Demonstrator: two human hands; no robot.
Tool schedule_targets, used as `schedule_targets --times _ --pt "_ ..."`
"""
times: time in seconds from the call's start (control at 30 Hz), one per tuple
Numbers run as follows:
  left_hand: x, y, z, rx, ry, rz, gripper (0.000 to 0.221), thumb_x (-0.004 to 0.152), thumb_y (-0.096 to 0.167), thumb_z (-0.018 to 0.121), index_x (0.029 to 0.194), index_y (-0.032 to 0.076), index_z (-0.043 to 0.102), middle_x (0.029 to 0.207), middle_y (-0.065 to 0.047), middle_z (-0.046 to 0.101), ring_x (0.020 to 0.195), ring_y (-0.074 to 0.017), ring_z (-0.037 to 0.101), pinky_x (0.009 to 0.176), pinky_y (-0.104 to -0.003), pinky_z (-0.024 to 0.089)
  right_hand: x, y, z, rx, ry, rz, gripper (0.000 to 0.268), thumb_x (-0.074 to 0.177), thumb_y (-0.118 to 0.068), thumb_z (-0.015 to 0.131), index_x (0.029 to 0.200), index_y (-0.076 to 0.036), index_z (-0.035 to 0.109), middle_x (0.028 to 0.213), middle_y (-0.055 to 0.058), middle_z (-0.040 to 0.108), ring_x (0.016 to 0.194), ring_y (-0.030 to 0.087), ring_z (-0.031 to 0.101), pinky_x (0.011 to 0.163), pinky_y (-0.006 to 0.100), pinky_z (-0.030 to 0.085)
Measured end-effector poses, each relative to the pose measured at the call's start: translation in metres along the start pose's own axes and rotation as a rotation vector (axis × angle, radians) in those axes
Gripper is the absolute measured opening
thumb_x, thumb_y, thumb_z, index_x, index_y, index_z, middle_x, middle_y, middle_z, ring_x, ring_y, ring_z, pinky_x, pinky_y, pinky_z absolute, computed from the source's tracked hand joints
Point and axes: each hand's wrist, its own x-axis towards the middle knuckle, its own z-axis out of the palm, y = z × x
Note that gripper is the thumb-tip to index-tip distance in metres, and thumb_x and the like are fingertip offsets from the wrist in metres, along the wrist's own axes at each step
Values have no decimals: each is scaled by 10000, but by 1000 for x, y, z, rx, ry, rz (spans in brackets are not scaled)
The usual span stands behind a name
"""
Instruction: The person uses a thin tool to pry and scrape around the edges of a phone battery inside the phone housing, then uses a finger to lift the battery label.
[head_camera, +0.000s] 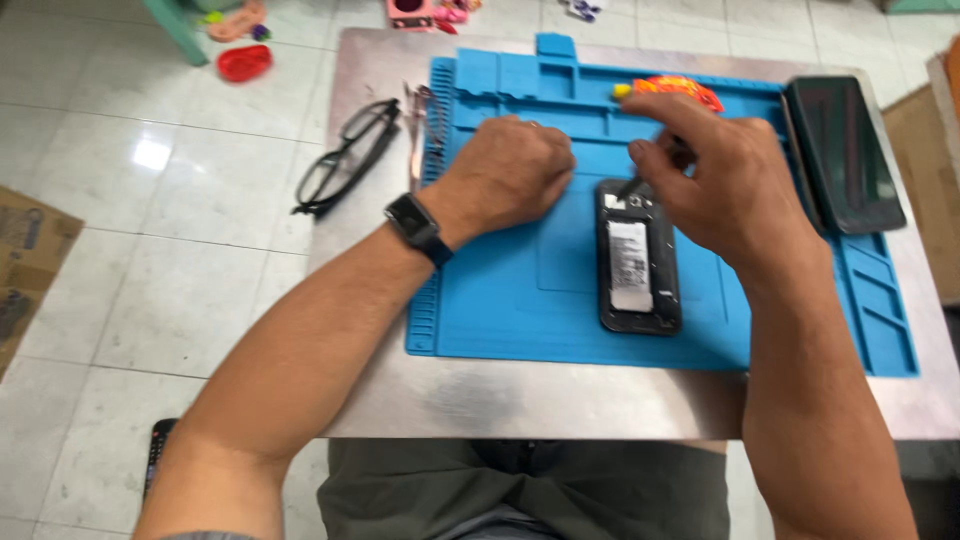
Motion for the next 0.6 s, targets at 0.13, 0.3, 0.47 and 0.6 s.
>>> schedule_targets --times 0.13,0.3,0.47,0.6 --pt "2 4 -4 -22 -37 21 267 988 241 666 748 131 706 770 -42 691 623 -310 659 630 -491 556 3 -5 -3 -104 8 29 423 1058 -159 753 1473 -88 714 931 37 789 872 294 759 781 458 549" --pt "0 15 14 79 -74 7 146 900 105 639 782 148 715 811 -52 680 658 -305 657 622 -480 540 4 -14 -5 -44 -45 65 472 1024 -63 689 1493 -107 668 931 33 759 685 264 694 681 440 515" --pt "4 22 -7 155 -169 -16 164 857 49 624 872 173 730 873 -50 679 755 -303 688 618 -457 529 5 -12 -2 -126 53 15 438 1051 -155 796 1478 -95 718 911 53 779 786 308 733 749 445 551" --pt "7 -31 -33 202 -70 -238 72 896 87 669 919 133 719 875 -81 704 742 -313 672 620 -485 557 4 -12 -1 -109 -31 87 521 1002 -77 656 1522 -125 661 984 30 771 737 337 700 718 494 537"
